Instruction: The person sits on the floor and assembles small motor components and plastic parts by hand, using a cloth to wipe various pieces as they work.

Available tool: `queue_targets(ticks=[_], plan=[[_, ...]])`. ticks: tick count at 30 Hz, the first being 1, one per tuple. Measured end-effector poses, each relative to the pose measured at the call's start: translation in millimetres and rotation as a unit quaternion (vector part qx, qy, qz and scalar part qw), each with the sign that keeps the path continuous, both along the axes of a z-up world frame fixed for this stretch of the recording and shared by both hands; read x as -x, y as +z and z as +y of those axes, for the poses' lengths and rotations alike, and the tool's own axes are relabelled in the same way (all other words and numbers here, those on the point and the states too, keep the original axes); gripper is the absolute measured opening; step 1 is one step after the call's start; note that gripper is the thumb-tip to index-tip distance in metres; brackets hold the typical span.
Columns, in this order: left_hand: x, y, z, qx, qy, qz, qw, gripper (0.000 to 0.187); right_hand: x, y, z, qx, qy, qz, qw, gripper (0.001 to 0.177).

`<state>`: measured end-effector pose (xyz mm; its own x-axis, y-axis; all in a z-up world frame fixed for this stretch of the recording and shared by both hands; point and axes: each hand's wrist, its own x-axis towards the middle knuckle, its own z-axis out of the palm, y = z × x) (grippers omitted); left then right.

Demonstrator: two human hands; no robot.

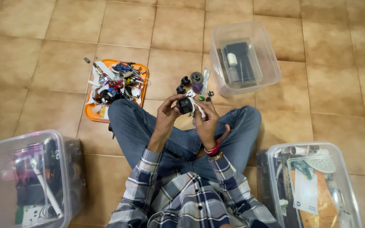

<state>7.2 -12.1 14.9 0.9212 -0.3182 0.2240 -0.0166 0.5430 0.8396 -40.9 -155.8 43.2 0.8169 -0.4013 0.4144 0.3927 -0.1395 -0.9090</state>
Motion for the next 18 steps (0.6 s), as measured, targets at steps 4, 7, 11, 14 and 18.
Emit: queue_targets(ticks=[4,7,11,14,18], plan=[[-5,3,-2,-0.110,-0.056,-0.027,0.992,0.063,-6,-8,-10,-0.016,-0.012,0.035,0.999,0.020],[-8,-6,-6,-0.184,-0.048,-0.016,0.982,0.061,-6,-6,-10,0.041,-0.047,0.050,0.997,0.024],[-9,-33,-6,-0.196,-0.046,-0.008,0.979,0.047,4,-12,5,0.145,-0.072,0.004,0.987,0.035],[-9,-52,-8,-0.159,-0.069,0.028,0.984,0.044,2,-20,3,0.181,-0.061,-0.019,0.981,0.040],[-12,-58,-5,-0.130,-0.069,0.105,0.983,0.046,-2,-24,-4,0.189,-0.043,-0.028,0.981,0.042]])
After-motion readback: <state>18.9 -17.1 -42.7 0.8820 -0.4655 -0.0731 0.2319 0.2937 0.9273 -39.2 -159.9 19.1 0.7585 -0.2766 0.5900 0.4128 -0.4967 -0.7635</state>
